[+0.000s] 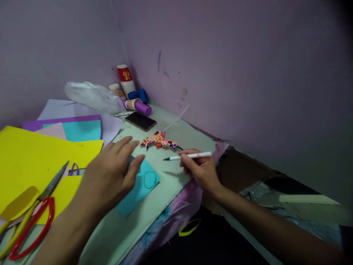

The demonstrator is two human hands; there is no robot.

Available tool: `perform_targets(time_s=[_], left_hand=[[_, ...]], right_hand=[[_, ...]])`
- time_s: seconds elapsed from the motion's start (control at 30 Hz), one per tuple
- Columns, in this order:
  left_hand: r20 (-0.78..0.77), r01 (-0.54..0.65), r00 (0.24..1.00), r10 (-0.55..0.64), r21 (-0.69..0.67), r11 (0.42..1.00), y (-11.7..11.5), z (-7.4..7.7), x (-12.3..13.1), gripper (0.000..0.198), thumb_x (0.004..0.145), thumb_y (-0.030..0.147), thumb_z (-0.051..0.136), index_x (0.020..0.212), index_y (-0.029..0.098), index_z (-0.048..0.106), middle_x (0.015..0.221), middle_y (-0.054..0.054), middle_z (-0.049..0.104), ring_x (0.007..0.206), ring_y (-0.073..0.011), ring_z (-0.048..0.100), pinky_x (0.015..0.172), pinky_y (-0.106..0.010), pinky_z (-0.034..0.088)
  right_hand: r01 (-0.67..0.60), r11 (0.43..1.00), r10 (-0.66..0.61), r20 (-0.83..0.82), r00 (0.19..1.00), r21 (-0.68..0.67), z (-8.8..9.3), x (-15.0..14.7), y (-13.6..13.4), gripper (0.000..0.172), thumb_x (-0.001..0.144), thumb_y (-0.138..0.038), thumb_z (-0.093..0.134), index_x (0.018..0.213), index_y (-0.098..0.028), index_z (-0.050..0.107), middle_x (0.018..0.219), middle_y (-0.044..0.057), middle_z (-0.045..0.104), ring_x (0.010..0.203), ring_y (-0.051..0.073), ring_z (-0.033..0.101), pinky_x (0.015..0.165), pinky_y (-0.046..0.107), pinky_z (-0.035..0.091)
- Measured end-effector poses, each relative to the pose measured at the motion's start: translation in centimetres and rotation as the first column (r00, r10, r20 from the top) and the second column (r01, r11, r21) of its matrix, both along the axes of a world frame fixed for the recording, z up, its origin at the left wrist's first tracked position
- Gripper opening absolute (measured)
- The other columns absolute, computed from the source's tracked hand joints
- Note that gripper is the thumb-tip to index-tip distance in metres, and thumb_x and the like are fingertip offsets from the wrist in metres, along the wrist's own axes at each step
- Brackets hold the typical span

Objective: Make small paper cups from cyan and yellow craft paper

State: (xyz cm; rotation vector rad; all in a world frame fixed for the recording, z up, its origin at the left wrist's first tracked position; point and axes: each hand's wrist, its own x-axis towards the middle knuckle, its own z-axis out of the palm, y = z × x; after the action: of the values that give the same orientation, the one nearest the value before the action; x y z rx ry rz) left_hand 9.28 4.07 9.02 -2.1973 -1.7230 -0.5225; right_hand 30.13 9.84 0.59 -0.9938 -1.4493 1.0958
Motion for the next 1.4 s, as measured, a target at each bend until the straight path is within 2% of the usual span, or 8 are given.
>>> perform_targets(time_s=[0.2,0.3,0.43,0.63,0.73,0.83,0.97,1.4], left_hand=[[-0.004,-0.43,0.903,0.431,-0.051,0.901,-0.7,3.1,-4.5,0.044,0.092,0.044,0.035,0.12,0.016,0.054,0.119,-0.013,0.062,0.113,-0.0331,0.056,0.088,-0.05,0.048],[-0.05,-0.525,0.851,0.523,-0.09,0.846,-0.2,2.8,-5.8,0.046,0.092,0.042,0.032,0.122,0.015,0.052,0.121,-0.016,0.06,0.114,-0.0363,0.054,0.087,-0.053,0.047],[-0.016,-0.495,0.869,0.495,-0.061,0.867,0.6,1.4,-6.5,0.045,0.092,0.04,0.034,0.122,0.013,0.053,0.123,-0.016,0.059,0.115,-0.0342,0.054,0.09,-0.049,0.046],[0.078,-0.442,0.891,0.447,-0.067,0.894,1.1,-0.1,-6.3,0.047,0.09,0.046,0.038,0.123,0.016,0.053,0.121,-0.013,0.062,0.112,-0.0302,0.056,0.089,-0.044,0.047],[0.083,-0.386,0.918,0.388,-0.037,0.922,1.0,-0.2,-6.0,0.038,0.089,0.046,0.039,0.106,0.02,0.059,0.109,-0.009,0.067,0.102,-0.0277,0.061,0.081,-0.04,0.049],[0.137,-0.311,0.941,0.311,-0.017,0.95,0.8,0.0,-5.4,0.031,0.089,0.045,0.042,0.096,0.02,0.06,0.1,-0.007,0.069,0.095,-0.0244,0.064,0.076,-0.036,0.05],[0.206,-0.216,0.956,0.207,0.021,0.976,0.2,0.3,-4.1,0.028,0.089,0.042,0.045,0.095,0.019,0.06,0.097,-0.005,0.07,0.091,-0.0207,0.065,0.075,-0.033,0.05],[0.258,-0.067,0.964,0.068,-0.011,0.998,0.1,-0.6,-1.3,0.023,0.089,0.033,0.047,0.094,0.015,0.061,0.09,-0.006,0.069,0.083,-0.0199,0.065,0.07,-0.033,0.051]], right_hand=[[0.131,0.942,-0.199,0.201,0.959,0.309,0.8,2.7,7.5,0.025,0.084,-0.031,0.055,0.104,-0.019,0.064,0.082,0.006,0.068,0.072,0.02,0.065,0.067,0.037,0.054],[-0.054,0.904,-0.13,0.392,0.911,0.425,0.6,3.3,11.6,0.029,0.077,-0.02,0.057,0.104,-0.022,0.067,0.1,0.009,0.07,0.094,0.027,0.065,0.088,0.049,0.048],[-0.285,0.834,-0.038,0.563,0.826,0.473,0.5,3.4,14.2,0.03,0.073,-0.018,0.06,0.1,-0.022,0.07,0.101,0.009,0.072,0.097,0.031,0.065,0.089,0.053,0.047],[-0.169,0.774,-0.169,0.456,0.874,0.611,1.8,2.9,10.8,0.023,0.087,-0.024,0.056,0.109,-0.024,0.064,0.096,0.007,0.071,0.086,0.023,0.066,0.079,0.041,0.052],[-0.055,0.834,-0.177,0.361,0.916,0.549,2.5,2.3,7.3,0.022,0.088,-0.021,0.057,0.108,-0.028,0.063,0.088,0.003,0.07,0.081,0.02,0.066,0.074,0.037,0.051],[-0.268,0.828,0.049,0.412,0.91,0.492,2.1,1.6,4.4,0.032,0.088,-0.011,0.053,0.111,-0.032,0.06,0.087,0.001,0.069,0.079,0.018,0.066,0.069,0.033,0.052],[-0.655,0.645,0.411,0.544,0.731,0.393,0.1,0.1,2.5,0.053,0.083,-0.005,0.053,0.13,-0.03,0.046,0.111,0.005,0.065,0.101,0.02,0.062,0.083,0.035,0.052],[-0.69,0.687,0.515,0.516,0.684,0.228,-1.2,-2.1,2.3,0.054,0.081,-0.024,0.066,0.129,-0.023,0.043,0.108,0.008,0.064,0.093,0.022,0.06,0.081,0.036,0.049]])
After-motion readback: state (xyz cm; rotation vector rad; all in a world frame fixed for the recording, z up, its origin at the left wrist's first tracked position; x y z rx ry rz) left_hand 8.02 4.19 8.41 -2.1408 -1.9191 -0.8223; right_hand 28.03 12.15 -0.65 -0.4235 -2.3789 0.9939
